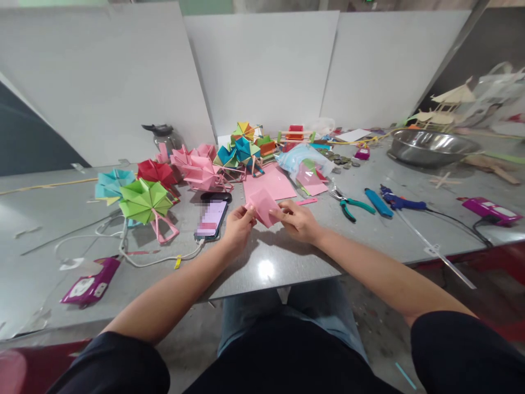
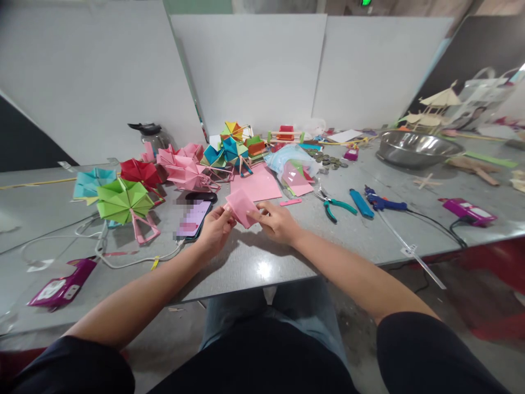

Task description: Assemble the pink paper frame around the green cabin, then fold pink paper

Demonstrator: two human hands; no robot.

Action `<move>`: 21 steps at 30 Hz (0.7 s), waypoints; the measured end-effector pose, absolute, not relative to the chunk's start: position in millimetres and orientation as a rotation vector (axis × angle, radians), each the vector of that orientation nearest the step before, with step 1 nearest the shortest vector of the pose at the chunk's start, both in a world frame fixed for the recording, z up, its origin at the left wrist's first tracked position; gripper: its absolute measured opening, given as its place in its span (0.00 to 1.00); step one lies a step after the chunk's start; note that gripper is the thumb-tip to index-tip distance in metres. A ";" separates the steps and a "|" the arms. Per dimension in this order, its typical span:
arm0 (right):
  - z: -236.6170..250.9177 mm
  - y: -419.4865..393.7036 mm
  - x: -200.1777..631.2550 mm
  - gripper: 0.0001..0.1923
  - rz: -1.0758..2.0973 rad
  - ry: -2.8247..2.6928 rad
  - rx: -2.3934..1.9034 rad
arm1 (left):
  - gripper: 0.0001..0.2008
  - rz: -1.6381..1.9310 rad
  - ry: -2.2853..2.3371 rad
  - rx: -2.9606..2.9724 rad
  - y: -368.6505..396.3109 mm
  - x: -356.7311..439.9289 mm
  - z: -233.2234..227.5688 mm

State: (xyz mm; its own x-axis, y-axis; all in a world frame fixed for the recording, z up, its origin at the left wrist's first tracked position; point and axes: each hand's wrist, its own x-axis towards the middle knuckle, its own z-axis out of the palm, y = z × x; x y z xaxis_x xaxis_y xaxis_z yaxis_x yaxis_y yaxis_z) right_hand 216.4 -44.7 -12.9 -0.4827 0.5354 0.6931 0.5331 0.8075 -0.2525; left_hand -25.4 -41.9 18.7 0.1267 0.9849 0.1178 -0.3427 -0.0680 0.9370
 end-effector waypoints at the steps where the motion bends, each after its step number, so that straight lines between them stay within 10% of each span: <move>1: -11.6 -45.9 215.5 0.26 -0.033 -2.204 -0.759 | 0.21 1.337 0.818 1.113 -42.5 -25.7 19.7; 21: 16.1 -42.6 184.1 0.06 0.057 -2.006 -0.614 | 0.07 1.591 0.681 1.956 -50.1 -33.5 3.8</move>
